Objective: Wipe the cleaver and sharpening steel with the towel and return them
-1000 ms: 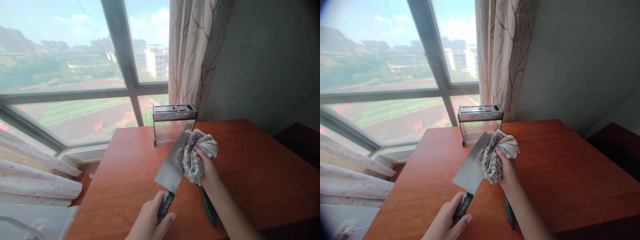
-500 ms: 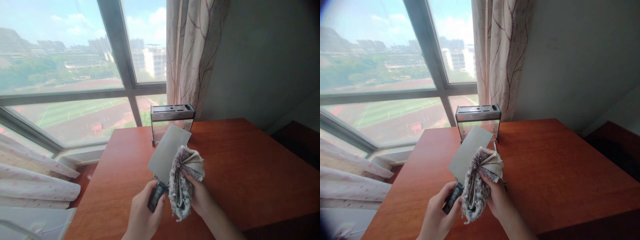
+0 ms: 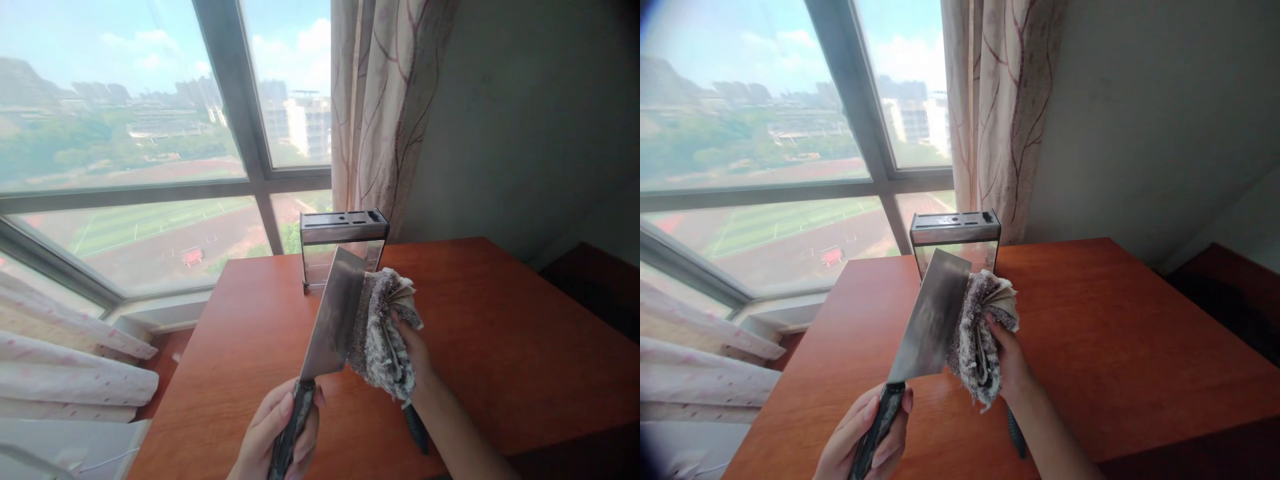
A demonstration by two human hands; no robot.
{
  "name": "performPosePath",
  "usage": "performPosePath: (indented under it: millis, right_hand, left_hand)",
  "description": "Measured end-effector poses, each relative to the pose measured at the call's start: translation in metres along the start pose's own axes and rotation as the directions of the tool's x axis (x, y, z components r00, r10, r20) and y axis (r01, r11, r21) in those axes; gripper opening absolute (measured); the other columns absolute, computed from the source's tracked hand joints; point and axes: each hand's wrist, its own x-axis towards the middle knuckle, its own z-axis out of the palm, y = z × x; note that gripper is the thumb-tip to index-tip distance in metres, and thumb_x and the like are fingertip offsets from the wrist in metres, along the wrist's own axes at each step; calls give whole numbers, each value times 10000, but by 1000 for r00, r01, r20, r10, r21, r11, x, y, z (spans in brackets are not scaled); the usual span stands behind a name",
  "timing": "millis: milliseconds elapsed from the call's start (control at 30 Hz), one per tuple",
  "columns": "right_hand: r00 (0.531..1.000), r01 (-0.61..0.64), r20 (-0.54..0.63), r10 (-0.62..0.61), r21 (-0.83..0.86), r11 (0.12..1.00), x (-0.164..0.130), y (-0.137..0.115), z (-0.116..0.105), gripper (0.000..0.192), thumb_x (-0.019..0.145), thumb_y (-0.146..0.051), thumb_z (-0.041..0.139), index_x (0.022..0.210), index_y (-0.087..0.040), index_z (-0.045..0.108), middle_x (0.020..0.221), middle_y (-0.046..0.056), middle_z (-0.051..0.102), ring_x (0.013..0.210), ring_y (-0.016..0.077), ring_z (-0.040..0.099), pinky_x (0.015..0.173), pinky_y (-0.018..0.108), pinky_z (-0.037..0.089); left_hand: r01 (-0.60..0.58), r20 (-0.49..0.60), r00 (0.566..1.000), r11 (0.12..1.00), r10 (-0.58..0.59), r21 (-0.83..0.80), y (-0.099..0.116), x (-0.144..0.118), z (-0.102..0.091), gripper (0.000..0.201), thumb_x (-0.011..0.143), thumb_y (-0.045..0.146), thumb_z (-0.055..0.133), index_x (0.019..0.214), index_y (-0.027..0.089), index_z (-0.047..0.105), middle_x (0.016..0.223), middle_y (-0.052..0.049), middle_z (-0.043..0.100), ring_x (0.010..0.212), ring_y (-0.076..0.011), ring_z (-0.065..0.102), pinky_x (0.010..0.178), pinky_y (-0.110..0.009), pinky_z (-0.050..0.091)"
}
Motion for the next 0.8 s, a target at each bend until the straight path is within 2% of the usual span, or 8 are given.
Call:
performPosePath:
  millis: [100, 200, 333, 433, 533, 633, 700, 800]
  right_hand:
    - [995, -91, -21, 93, 76, 993, 10, -6, 5, 345, 625, -457, 817, 889, -250, 736, 860, 31, 777, 862, 286, 732, 778, 409, 591]
    - [996, -48, -72, 50, 20, 999, 14, -9, 11, 363, 602, -394, 842, 902, -233, 719, 905, 35, 774, 850, 276, 733, 746, 384, 598]
    - [989, 95, -104, -108, -119, 988, 16, -4, 14, 489, 576, -294, 872, 1028, -247, 689, 1011, 13, 755, 936, 240, 714, 798, 336, 578]
    - [970, 172, -127, -207, -246, 954, 17, 1, 12, 507, 573, -293, 877, 1038, -223, 686, 1008, 37, 751, 997, 252, 688, 836, 345, 554]
    - [964, 201, -92, -250, -365, 909, 16, 5, 12, 448, 591, -320, 864, 986, -193, 697, 1006, 67, 747, 988, 266, 680, 862, 366, 532]
    - [962, 230, -33, -270, -430, 873, 12, 4, 18, 403, 589, -325, 859, 934, -187, 705, 992, 72, 746, 939, 256, 681, 860, 359, 520]
    - [962, 240, -14, -274, -438, 866, 8, 2, 25, 382, 602, -330, 849, 925, -192, 701, 982, 69, 746, 939, 252, 676, 864, 354, 516]
    - [966, 223, -23, -257, -425, 877, 0, -1, 34, 425, 606, -331, 846, 978, -209, 682, 1009, 63, 740, 963, 252, 674, 885, 367, 510]
  left_hand:
    - [46, 29, 999, 998, -45, -30, -1, -1, -5, 339, 954, 422, 404, 968, 147, 602, 514, 45, 431, 296, -24, 296, 305, -125, 303]
    - [80, -5, 997, 997, -80, 14, -4, 0, -11, 373, 950, 461, 395, 988, 147, 593, 524, 43, 453, 298, -36, 328, 308, -141, 313]
    - [107, -132, 988, 960, -74, 260, -10, 4, -8, 390, 951, 505, 385, 971, 160, 564, 614, 10, 534, 392, -76, 474, 389, -172, 373]
    - [134, -179, 983, 863, -51, 487, -10, 6, 0, 358, 951, 489, 409, 922, 166, 559, 771, -46, 609, 588, -147, 601, 522, -231, 466]
    - [68, -217, 969, 718, 117, 693, -6, 14, 5, 296, 923, 453, 498, 904, 166, 569, 824, -50, 605, 744, -175, 579, 668, -256, 473]
    - [-24, -203, 923, 575, 326, 817, -3, 26, 2, 324, 901, 433, 540, 721, 164, 523, 660, 17, 453, 630, -120, 422, 583, -211, 371]
    - [-41, -210, 896, 544, 391, 838, -2, 34, -1, 389, 908, 432, 519, 629, 169, 456, 614, 38, 342, 577, -100, 315, 519, -208, 291]
    - [-43, -253, 872, 581, 419, 813, 3, 43, -1, 385, 902, 436, 526, 635, 162, 480, 608, 37, 349, 570, -100, 318, 522, -211, 289]
